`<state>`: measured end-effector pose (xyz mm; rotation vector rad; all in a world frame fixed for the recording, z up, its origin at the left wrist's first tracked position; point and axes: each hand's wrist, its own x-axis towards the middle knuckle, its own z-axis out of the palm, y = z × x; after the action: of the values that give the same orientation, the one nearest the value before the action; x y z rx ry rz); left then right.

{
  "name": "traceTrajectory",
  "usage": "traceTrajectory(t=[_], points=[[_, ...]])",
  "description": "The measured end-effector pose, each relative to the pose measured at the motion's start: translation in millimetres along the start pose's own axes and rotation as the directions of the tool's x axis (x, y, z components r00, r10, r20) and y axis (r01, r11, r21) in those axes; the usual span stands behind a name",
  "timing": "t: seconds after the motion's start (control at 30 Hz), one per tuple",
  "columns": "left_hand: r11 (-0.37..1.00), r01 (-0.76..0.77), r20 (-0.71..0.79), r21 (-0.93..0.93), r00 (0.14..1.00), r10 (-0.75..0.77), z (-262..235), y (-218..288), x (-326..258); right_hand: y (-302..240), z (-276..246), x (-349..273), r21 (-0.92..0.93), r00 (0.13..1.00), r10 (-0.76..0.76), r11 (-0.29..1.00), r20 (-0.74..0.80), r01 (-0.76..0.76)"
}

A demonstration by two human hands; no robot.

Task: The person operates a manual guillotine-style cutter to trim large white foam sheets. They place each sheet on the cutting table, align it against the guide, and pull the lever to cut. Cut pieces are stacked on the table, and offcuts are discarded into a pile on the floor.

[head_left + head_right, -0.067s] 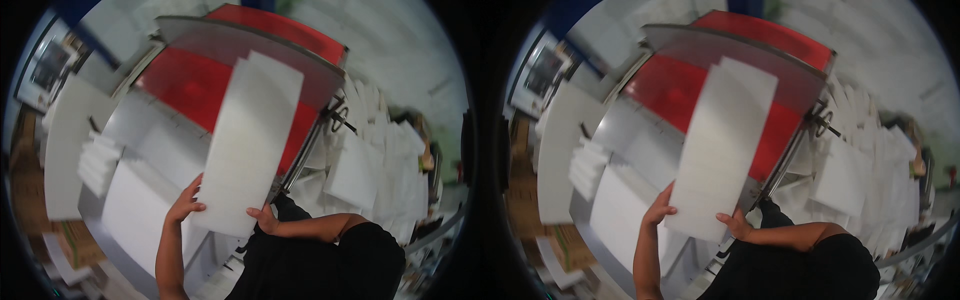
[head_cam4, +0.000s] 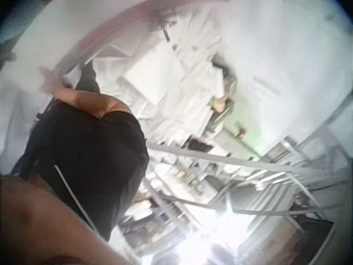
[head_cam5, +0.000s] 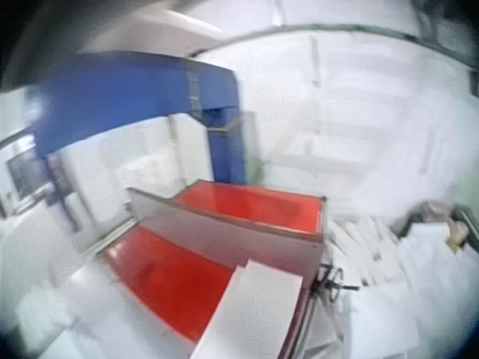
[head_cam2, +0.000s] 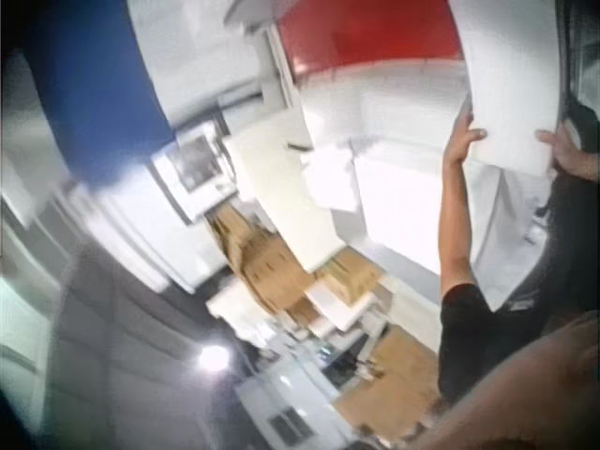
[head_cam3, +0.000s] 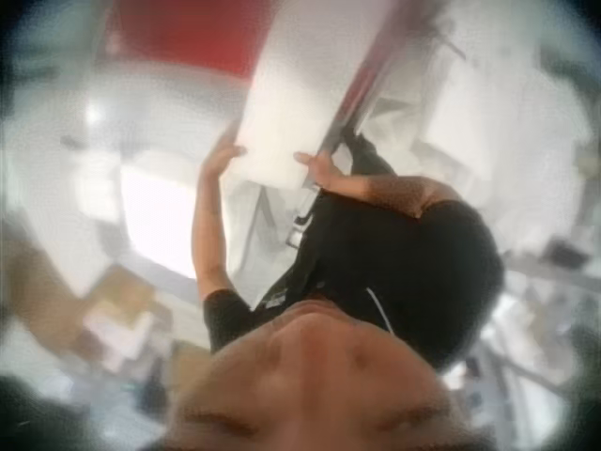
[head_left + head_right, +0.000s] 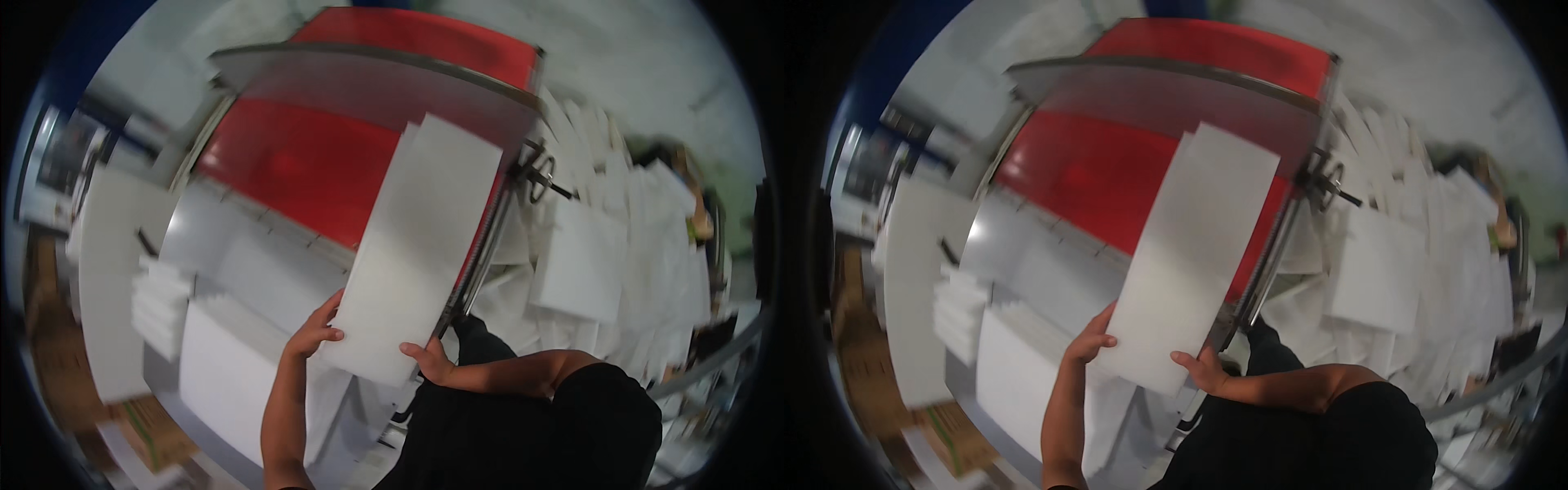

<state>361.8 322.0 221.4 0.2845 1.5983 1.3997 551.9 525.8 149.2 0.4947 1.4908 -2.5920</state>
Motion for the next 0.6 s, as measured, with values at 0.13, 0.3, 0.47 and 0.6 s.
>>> traceTrajectory(t=[0.13,0.3,0.47,0.6], points=[[0.922,0.358,0.158,0.146,0.912,-0.379,-11.5,-18.1,98.8,35.6,-48.9,39.2,-0.15,0.971,-0.007,0.988,-0.239,-0.029],[0.917,0.397,0.033,-0.019,0.917,-0.397,-0.9,13.0,204.4,-45.9,-119.7,107.1,-0.085,0.929,-0.056,0.996,-0.365,0.026],[0.895,0.423,0.022,-0.139,0.905,-0.425,-9.4,35.0,304.7,-71.4,-150.3,155.3,-0.178,0.921,-0.077,0.984,-0.382,0.008],[0.903,0.427,0.03,-0.051,0.904,-0.426,1.1,70.6,352.4,-103.0,-179.0,169.5,-0.202,0.906,-0.045,0.978,-0.421,-0.046]])
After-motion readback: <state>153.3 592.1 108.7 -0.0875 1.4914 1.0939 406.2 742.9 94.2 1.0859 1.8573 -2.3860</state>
